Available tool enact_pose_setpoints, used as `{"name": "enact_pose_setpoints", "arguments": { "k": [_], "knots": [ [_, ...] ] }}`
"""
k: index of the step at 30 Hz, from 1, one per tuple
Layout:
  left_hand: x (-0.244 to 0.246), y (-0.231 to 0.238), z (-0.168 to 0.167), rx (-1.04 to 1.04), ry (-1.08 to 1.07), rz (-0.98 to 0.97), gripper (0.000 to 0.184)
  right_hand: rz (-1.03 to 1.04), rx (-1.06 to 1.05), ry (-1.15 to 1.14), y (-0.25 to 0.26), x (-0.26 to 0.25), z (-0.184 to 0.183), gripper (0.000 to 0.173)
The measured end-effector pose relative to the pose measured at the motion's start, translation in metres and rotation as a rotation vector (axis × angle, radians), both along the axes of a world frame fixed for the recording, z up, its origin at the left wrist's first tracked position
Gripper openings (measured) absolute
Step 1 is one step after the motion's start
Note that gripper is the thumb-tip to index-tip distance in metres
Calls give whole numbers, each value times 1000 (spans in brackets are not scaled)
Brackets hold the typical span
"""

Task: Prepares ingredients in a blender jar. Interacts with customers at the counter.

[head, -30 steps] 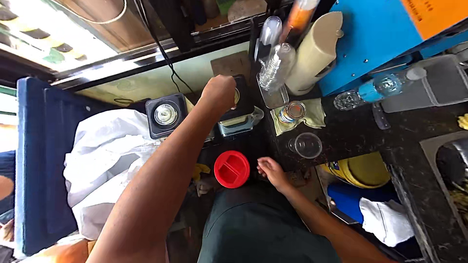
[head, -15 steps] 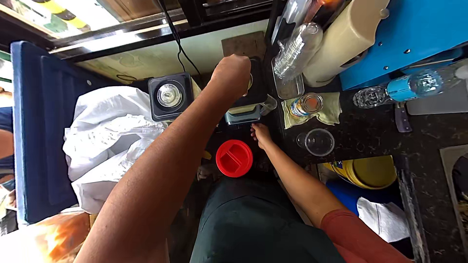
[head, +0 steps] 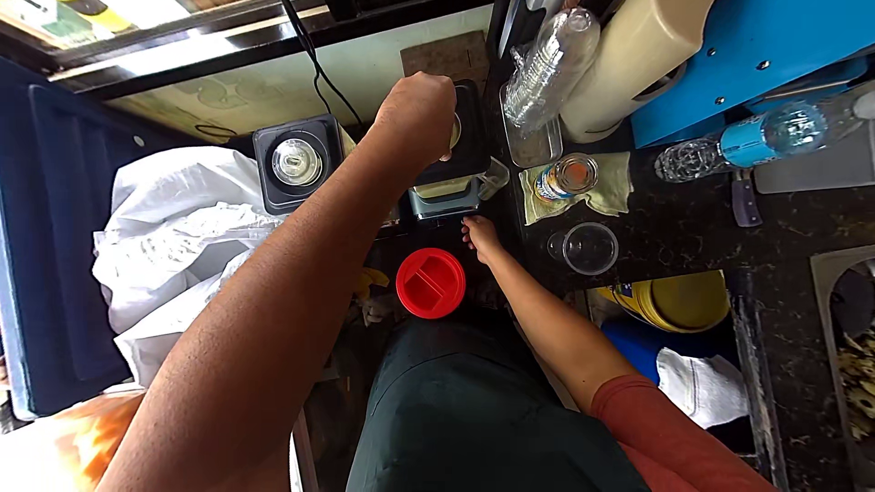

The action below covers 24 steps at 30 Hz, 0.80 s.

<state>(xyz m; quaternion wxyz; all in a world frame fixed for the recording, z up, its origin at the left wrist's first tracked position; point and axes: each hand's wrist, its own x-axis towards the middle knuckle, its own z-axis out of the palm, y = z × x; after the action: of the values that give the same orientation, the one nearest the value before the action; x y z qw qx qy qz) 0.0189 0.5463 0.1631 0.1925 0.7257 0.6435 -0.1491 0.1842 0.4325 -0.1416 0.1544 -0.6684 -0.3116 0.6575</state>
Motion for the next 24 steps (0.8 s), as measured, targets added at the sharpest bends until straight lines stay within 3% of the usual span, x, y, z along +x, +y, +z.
{"name": "enact_pose_setpoints", "arguments": {
  "k": [8, 12, 16, 24],
  "knots": [
    [-1, 1, 0, 3, -14, -7, 55, 3, 22, -6, -2, -2, -2, 38],
    [-1, 0, -2, 7, -24, -4, 56, 151, 93, -6, -5, 9, -16, 45],
    [-4, 0, -4, 25, -34, 0, 51, 47, 53, 14, 3, -4, -9, 33],
    [-1, 1, -2, -6, -12, 6, 50, -18, 1, 28, 7, -7, -2, 30]
  ]
}}
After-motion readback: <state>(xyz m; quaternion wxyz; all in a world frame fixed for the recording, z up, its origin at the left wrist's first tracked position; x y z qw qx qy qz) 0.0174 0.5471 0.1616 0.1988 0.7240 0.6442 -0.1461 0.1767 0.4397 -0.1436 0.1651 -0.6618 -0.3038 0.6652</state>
